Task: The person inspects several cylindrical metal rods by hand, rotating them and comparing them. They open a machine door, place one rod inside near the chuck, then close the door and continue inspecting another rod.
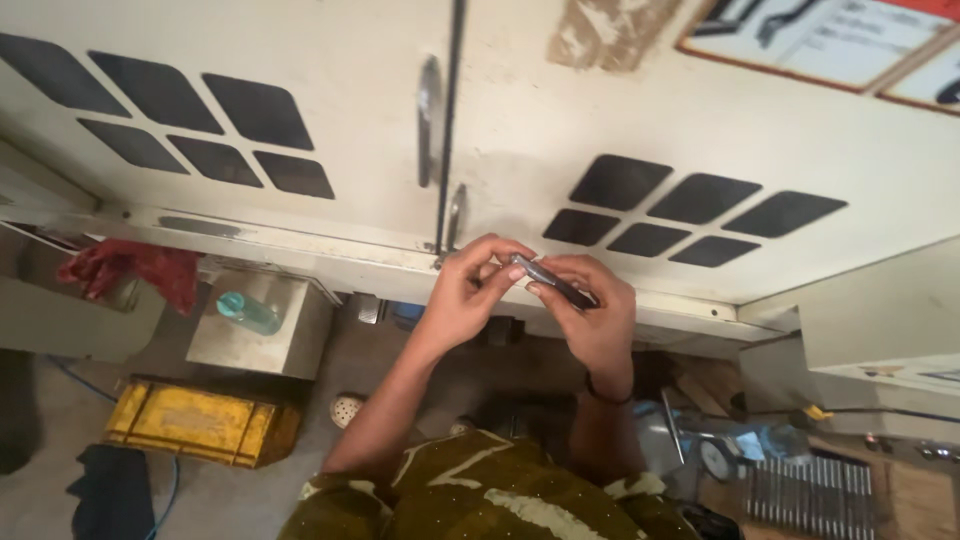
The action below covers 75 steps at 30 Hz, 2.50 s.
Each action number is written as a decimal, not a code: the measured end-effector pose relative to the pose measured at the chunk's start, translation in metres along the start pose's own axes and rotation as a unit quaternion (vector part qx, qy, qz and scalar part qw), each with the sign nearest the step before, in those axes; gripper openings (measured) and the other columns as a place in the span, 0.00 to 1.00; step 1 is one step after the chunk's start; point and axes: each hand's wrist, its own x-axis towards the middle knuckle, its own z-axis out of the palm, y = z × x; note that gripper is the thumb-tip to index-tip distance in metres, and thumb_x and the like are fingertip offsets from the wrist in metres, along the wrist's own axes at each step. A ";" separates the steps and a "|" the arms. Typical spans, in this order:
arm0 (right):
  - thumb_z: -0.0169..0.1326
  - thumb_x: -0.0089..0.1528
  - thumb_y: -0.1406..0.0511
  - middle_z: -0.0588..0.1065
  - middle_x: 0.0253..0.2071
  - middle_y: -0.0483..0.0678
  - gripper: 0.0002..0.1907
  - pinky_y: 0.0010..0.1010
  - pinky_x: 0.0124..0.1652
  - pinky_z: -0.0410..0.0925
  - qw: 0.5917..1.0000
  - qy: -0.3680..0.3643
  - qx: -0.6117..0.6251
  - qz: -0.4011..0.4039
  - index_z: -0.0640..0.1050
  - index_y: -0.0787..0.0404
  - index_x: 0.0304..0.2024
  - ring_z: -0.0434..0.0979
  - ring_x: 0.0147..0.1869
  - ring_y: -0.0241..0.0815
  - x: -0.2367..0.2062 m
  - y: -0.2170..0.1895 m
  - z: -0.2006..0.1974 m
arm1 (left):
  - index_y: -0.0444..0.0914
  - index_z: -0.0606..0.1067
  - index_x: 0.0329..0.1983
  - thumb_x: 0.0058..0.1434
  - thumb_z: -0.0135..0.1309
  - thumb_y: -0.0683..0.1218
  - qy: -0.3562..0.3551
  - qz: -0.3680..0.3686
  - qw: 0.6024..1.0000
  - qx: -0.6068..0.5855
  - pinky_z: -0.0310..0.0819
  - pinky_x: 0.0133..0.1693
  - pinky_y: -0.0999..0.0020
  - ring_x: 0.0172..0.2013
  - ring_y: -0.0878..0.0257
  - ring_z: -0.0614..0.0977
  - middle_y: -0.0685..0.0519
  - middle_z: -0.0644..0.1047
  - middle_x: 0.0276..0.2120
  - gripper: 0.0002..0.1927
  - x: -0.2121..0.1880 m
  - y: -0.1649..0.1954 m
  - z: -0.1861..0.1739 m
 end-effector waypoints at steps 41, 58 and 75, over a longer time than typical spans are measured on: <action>0.57 0.67 0.68 0.76 0.32 0.48 0.11 0.20 0.23 0.50 0.943 -0.078 0.315 0.077 0.75 0.70 0.32 0.57 0.22 0.26 -0.083 0.020 -0.052 | 0.35 0.65 0.61 0.73 0.44 0.56 0.105 -0.029 0.907 -0.407 0.51 0.20 0.73 0.18 0.70 0.59 0.54 0.68 0.34 0.22 -0.048 0.083 0.089; 0.57 0.66 0.69 0.74 0.27 0.45 0.13 0.21 0.26 0.57 0.946 -0.015 0.321 0.039 0.78 0.71 0.51 0.68 0.27 0.30 -0.103 0.007 -0.040 | 0.37 0.68 0.69 0.70 0.57 0.38 0.166 0.233 0.928 0.237 0.76 0.61 0.62 0.62 0.53 0.79 0.44 0.74 0.62 0.25 -0.089 0.087 0.092; 0.61 0.62 0.74 0.78 0.35 0.46 0.15 0.20 0.32 0.64 0.953 0.006 0.302 -0.007 0.78 0.68 0.52 0.73 0.33 0.31 -0.113 0.000 -0.043 | 0.38 0.68 0.68 0.62 0.63 0.37 0.100 0.135 0.967 0.192 0.78 0.54 0.66 0.48 0.62 0.87 0.50 0.84 0.42 0.31 -0.107 0.102 0.097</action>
